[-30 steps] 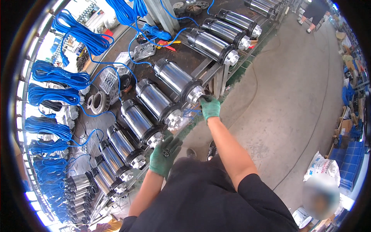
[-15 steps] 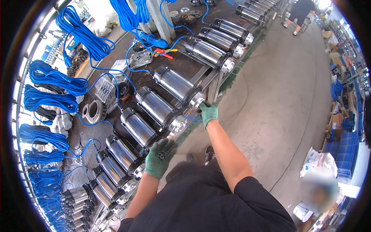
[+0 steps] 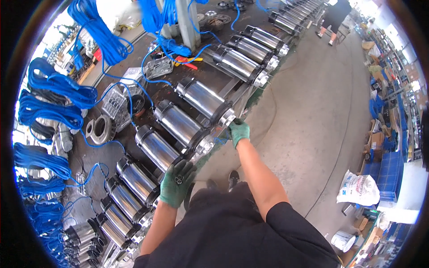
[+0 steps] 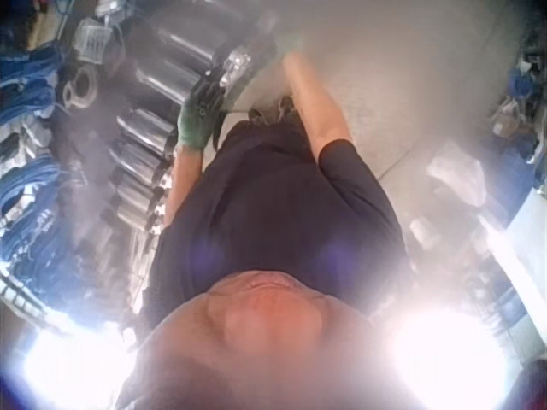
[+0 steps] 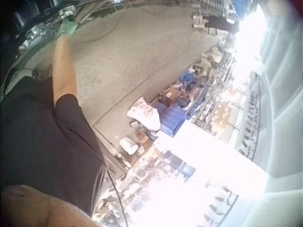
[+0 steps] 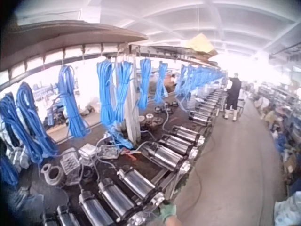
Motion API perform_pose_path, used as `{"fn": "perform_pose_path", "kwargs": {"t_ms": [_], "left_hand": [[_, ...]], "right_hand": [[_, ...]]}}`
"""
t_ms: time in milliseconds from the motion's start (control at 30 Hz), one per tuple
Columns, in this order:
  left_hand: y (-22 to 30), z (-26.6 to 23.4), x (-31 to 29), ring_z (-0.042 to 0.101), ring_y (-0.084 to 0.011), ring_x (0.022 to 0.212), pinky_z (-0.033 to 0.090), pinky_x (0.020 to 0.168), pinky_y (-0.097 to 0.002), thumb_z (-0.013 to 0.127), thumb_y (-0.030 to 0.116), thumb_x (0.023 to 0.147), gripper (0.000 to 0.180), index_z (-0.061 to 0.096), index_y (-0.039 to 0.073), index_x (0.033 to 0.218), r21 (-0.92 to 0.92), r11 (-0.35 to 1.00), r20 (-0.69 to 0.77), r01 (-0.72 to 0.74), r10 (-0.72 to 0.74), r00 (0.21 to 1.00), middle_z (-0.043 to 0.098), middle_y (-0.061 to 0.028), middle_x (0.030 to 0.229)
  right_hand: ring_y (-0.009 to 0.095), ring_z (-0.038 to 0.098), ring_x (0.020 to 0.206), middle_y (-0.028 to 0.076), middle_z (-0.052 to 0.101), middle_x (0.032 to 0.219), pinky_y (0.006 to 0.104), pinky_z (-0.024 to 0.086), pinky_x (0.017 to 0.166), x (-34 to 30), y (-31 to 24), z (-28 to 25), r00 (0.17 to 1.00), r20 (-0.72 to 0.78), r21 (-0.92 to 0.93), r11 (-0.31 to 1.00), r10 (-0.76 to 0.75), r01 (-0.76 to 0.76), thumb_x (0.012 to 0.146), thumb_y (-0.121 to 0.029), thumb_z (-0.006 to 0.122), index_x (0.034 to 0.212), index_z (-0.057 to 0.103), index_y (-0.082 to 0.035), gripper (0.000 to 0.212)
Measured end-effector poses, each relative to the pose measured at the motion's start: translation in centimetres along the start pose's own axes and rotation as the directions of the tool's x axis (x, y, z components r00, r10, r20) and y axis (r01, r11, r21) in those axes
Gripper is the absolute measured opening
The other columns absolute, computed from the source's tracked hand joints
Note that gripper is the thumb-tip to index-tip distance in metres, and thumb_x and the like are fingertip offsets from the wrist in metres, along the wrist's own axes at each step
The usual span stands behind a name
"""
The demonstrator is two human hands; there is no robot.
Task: The person retrieves circular metal components from a bag and places them onto the ends of large cylindrical pump housings lined up on a workbench. They then use a pneumatic screwdriver to fasten the components to the housings.
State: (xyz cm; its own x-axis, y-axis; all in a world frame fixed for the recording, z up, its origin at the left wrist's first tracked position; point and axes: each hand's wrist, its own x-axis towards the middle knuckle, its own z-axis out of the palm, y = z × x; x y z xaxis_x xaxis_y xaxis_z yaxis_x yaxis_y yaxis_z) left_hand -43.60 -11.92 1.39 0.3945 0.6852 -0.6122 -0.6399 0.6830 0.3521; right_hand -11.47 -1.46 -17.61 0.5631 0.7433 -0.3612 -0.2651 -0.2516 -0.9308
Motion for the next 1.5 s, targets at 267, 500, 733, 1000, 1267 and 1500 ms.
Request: {"fn": "perform_pose_path", "kwargs": {"t_ms": [267,500,733,1000,1267,1500], "left_hand": [[1.1,2.4,0.5,0.048,-0.0369,0.141,0.036,0.121,-0.0477,0.049,0.050,0.105,0.065,0.052,-0.002,0.144,-0.002,1.000,0.272,0.006,-0.005,0.962,0.053,-0.0208,0.150],[-1.1,4.5,3.3,0.055,-0.0268,0.131,0.034,0.121,-0.0459,0.044,0.054,0.107,0.066,0.046,0.005,0.151,0.018,0.999,0.432,0.047,-0.050,0.901,0.059,-0.0109,0.143],[-4.6,7.6,7.3,0.060,-0.0223,0.114,0.042,0.106,-0.0413,0.052,0.061,0.101,0.078,0.046,0.002,0.151,0.080,0.992,0.463,0.100,-0.126,0.877,0.063,-0.0071,0.133],[-9.1,14.7,12.9,0.061,-0.0285,0.123,0.042,0.112,-0.0448,0.052,0.050,0.103,0.062,0.053,0.003,0.144,0.034,0.991,0.395,0.129,-0.132,0.909,0.064,-0.0123,0.135],[-16.1,19.5,21.3,0.060,-0.0279,0.122,0.042,0.112,-0.0449,0.052,0.047,0.104,0.049,0.066,0.007,0.129,-0.128,0.982,0.307,0.141,-0.096,0.947,0.067,-0.0110,0.131],[-17.0,27.2,22.5,0.062,-0.0256,0.090,0.051,0.079,-0.0367,0.056,0.047,0.103,0.041,0.070,0.009,0.110,-0.028,0.993,0.050,0.116,-0.114,0.992,0.069,-0.0066,0.094]], "right_hand": [[0.013,0.058,0.063,0.002,0.070,0.082,0.0306,0.048,0.058,-4.9,-4.7,-1.0,0.997,-0.075,-0.077,0.997,-0.001,-0.005,0.093,-0.017,0.072,0.111,0.074,-0.003,0.023],[0.022,0.069,0.082,0.007,0.067,0.098,0.0346,0.057,0.072,-19.5,-16.8,0.8,0.605,0.669,-0.454,0.408,-0.431,0.792,0.090,-0.015,0.075,0.110,0.075,-0.011,0.020],[0.033,0.065,0.099,0.010,0.065,0.104,0.0427,0.054,0.085,-18.3,-18.4,-1.2,0.539,0.807,-0.479,0.267,-0.239,0.836,0.086,-0.019,0.073,0.106,0.074,-0.012,0.021],[0.032,0.067,0.093,0.013,0.067,0.096,0.0444,0.054,0.081,-9.1,-20.2,-7.8,0.430,0.869,-0.382,0.218,-0.247,0.898,0.091,-0.026,0.066,0.095,0.070,-0.008,0.018],[0.028,0.070,0.077,0.011,0.072,0.089,0.0399,0.058,0.070,1.2,-23.5,-14.7,0.568,0.669,-0.344,0.479,-0.479,0.808,0.091,-0.015,0.069,0.098,0.071,-0.007,0.011],[0.013,0.065,0.066,0.004,0.070,0.085,0.0284,0.054,0.059,14.5,-20.8,-19.1,0.955,0.277,0.089,0.987,0.107,-0.136,0.097,-0.013,0.071,0.103,0.071,0.000,0.015]]}}
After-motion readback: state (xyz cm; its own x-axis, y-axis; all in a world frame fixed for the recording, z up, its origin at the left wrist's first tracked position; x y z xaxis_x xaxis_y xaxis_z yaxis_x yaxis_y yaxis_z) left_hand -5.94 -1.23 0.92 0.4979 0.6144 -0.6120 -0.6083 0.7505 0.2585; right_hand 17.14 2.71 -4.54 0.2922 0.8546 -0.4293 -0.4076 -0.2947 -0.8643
